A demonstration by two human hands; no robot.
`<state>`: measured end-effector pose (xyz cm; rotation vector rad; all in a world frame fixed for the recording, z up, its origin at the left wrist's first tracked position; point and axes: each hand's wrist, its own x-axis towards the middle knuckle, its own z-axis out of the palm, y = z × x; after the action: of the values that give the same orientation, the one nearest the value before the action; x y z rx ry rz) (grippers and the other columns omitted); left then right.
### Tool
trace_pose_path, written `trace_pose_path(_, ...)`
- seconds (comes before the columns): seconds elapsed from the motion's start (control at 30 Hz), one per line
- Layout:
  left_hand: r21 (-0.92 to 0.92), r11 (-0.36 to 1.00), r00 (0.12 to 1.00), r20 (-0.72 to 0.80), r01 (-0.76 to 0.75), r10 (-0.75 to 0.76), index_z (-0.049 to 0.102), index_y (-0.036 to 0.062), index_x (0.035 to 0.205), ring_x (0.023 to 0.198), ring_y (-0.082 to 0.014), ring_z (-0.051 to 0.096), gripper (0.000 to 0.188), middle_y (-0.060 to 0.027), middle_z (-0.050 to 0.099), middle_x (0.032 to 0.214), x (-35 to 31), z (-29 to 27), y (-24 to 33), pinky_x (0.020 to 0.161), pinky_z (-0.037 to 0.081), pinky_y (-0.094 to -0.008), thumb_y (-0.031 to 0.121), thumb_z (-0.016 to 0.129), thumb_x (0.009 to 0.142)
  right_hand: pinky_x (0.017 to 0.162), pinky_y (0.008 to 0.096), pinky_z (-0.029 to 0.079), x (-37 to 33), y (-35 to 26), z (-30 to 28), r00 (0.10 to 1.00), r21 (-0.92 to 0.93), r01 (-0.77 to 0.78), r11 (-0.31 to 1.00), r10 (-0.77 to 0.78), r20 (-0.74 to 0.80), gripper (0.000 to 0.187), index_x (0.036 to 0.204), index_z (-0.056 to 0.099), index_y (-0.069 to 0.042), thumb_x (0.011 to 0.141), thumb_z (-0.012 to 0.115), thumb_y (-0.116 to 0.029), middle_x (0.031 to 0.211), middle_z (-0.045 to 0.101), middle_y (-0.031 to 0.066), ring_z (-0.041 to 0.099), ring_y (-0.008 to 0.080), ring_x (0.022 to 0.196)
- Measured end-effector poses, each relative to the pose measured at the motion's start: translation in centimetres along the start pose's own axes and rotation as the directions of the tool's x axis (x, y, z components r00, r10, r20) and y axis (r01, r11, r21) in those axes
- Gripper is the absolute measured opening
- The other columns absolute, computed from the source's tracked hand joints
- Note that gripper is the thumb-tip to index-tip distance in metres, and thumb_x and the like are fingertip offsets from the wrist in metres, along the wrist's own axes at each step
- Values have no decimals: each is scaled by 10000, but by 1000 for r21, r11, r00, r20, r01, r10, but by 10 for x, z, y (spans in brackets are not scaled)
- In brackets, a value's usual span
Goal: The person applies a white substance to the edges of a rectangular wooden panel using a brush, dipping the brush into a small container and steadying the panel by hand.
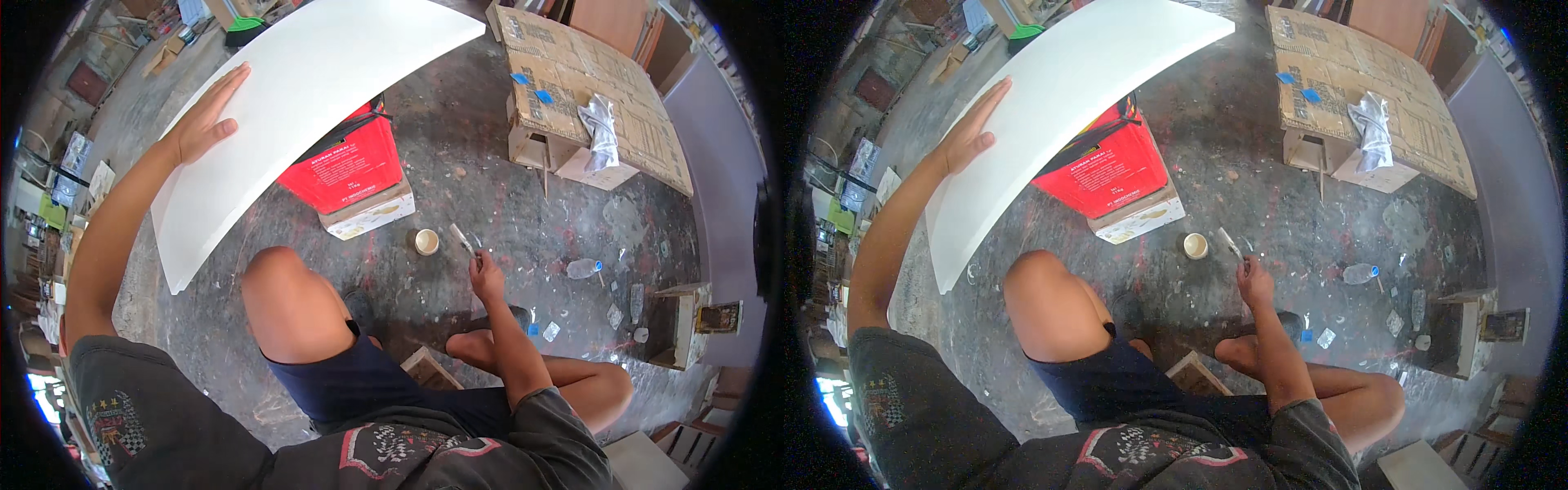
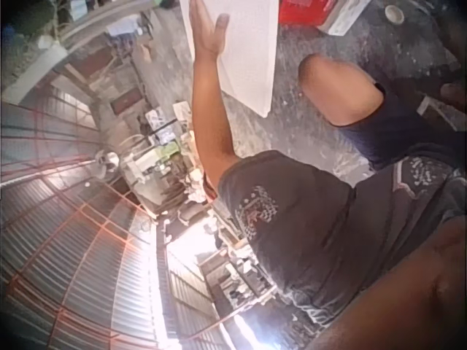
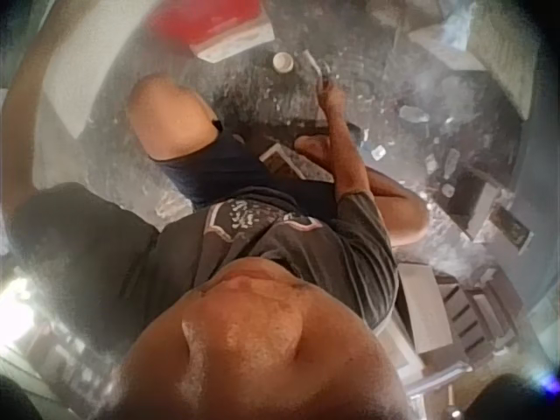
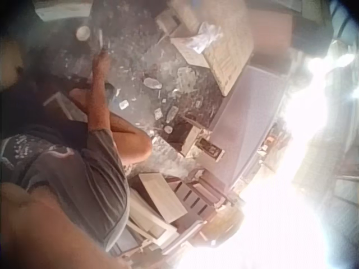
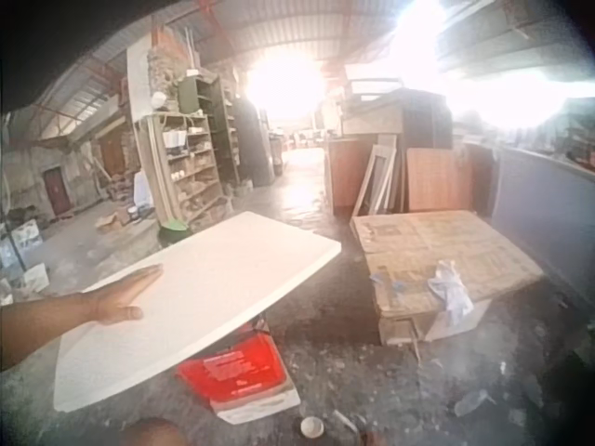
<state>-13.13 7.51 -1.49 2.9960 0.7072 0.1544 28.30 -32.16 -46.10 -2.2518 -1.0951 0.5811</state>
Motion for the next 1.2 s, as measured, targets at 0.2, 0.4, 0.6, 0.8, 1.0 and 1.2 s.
trace_pose_path(0.2,16,998,997,24,-67,67,244,-19,1687,1641,-366,207,1246,-230,239,1759,8,-8,-13,1331,133,-466,949,322,906,807,413,544,21,-77,-31,961,320,223,921,-154,-228,339,1216,670,-43,1089,556,-336,975,733,160,716,307,895)
trace_pose_path(0.4,10,986,985,48,-166,165,272,-19,1677,1628,-383,236,1246,-237,282,1739,18,-17,-21,1328,167,-481,947,352,895,721,296,382,23,-163,-78,935,736,353,578,-242,-259,342,1075,635,-16,1117,444,-296,861,537,4,463,116,790)
trace_pose_path(0.6,33,973,967,126,-226,220,295,-30,1666,1623,-396,253,1249,-250,285,1735,29,-31,-20,1323,171,-488,949,345,892,745,297,365,22,-219,-135,918,918,331,218,-300,-260,245,1081,577,-67,1039,518,-301,959,518,13,428,108,810)
trace_pose_path(0.8,31,979,972,131,-199,194,323,-30,1640,1587,-410,297,1122,-253,311,1691,55,-32,2,1299,213,-475,849,440,952,741,280,398,23,-239,-167,934,956,270,119,-274,-229,194,1130,580,-91,1049,545,-263,1007,586,4,468,93,805)
trace_pose_path(1.0,-91,944,948,56,316,-312,348,-25,1531,1469,-396,393,813,-235,393,1486,110,3,47,1251,288,-476,611,542,1061,711,256,398,32,-233,-162,934,958,268,100,-272,-232,171,1150,608,-85,1078,513,-208,952,591,-18,480,75,779)
trace_pose_path(1.2,13,913,903,-149,408,-402,372,-12,1482,1459,-370,391,766,-236,392,1508,127,31,73,1202,251,-578,621,512,1072,670,254,351,43,-219,-160,930,948,270,166,-299,-212,213,1132,647,-45,1088,501,-194,821,493,-42,443,60,734)
